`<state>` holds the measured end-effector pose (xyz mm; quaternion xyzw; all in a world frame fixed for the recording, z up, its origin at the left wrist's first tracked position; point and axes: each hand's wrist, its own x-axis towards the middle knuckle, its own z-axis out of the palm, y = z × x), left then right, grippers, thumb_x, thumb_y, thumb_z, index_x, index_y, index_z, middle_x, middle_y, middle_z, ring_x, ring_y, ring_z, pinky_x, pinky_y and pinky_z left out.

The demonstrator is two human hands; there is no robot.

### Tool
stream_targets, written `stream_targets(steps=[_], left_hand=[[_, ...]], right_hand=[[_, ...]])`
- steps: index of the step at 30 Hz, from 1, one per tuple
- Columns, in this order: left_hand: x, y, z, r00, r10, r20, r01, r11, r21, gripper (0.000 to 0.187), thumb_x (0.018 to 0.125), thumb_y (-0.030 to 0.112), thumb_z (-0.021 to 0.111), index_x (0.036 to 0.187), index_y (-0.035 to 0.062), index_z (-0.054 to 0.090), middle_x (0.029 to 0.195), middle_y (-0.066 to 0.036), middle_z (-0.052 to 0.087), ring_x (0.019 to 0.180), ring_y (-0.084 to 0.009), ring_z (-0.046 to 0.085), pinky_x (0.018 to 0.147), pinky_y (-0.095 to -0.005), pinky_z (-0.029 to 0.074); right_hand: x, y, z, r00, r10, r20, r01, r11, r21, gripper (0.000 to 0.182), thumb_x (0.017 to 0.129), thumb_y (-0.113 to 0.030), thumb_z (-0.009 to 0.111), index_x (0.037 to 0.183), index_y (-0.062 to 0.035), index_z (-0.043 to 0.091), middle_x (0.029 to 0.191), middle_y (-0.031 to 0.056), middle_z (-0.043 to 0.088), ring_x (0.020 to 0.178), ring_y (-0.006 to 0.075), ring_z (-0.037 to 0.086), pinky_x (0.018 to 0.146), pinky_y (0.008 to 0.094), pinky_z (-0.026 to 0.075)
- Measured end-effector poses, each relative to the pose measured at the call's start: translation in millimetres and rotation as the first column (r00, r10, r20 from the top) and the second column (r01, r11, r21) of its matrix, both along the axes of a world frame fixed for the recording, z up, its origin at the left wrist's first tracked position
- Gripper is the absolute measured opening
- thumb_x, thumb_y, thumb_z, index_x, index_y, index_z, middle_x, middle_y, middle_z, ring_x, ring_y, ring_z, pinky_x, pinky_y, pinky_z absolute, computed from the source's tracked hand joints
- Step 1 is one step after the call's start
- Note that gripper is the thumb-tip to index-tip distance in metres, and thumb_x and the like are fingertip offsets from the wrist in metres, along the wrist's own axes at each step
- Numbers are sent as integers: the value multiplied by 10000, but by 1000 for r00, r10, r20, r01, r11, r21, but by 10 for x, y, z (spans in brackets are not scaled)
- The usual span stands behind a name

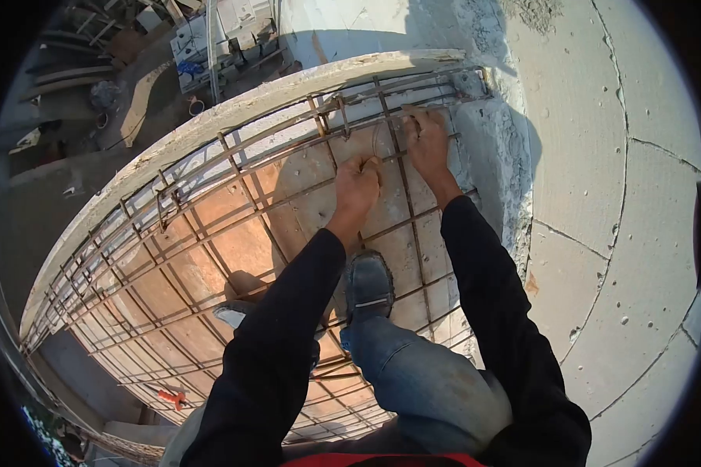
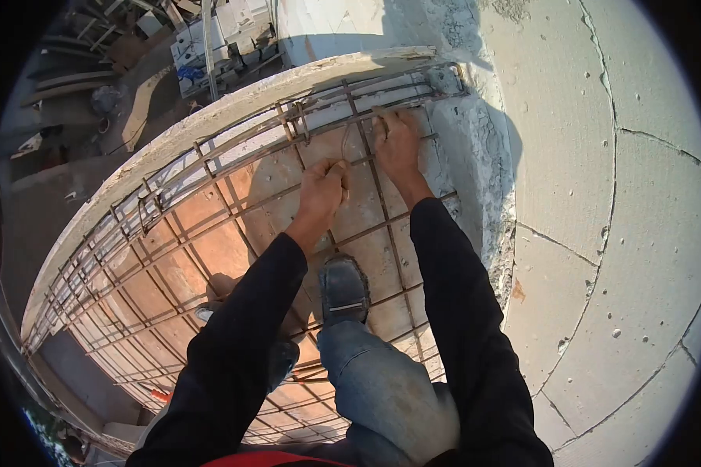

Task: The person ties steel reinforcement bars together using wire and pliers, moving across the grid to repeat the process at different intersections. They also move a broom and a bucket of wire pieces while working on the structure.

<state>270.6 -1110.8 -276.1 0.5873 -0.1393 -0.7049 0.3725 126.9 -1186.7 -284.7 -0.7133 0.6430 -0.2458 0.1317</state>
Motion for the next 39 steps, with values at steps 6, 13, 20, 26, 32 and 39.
stream_targets(steps=[6,13,20,26,32,39], left_hand=[[-88,-219,30,985,44,165,-34,998,-61,200,938,130,522,1011,-33,610,595,-22,534,453,-97,449,420,-254,343],[-60,-417,-158,902,-170,397,242,961,-137,217,934,117,506,1024,-48,615,571,-51,554,458,-109,481,433,-277,368],[27,-557,-410,506,-304,807,610,788,-85,195,821,161,572,968,69,662,816,-146,681,772,-287,665,700,-372,503],[100,-543,-371,384,-161,909,734,651,-195,232,875,192,521,1014,62,653,850,-172,656,830,-317,630,748,-407,496],[130,-479,-848,545,3,839,676,589,-442,224,911,182,476,1062,51,578,930,-205,617,904,-361,599,797,-411,442],[38,-435,-678,412,-4,911,697,645,-313,250,863,94,520,1107,54,555,917,-197,636,909,-357,591,823,-427,428]], right_hand=[[-32,-200,-138,997,70,18,-71,996,58,187,818,-119,605,987,-78,675,907,196,621,850,383,594,773,453,478],[-31,-360,-175,993,92,-72,-91,996,14,149,818,-201,640,909,-91,682,833,159,604,870,348,584,771,435,473],[-197,-562,-233,877,458,-145,-471,879,-74,92,811,-115,610,852,-101,692,834,134,611,872,298,591,773,408,476],[-398,-620,-228,858,510,-61,-511,860,2,112,817,-38,503,880,-92,579,927,85,615,905,283,603,765,412,490],[-331,-710,17,741,636,-217,-593,770,236,333,778,-38,549,1076,-164,629,1091,79,570,916,282,612,760,390,502],[-241,-556,-37,713,538,-450,-548,828,122,317,770,-97,585,1081,-148,618,1111,66,568,1131,231,523,921,436,388]])
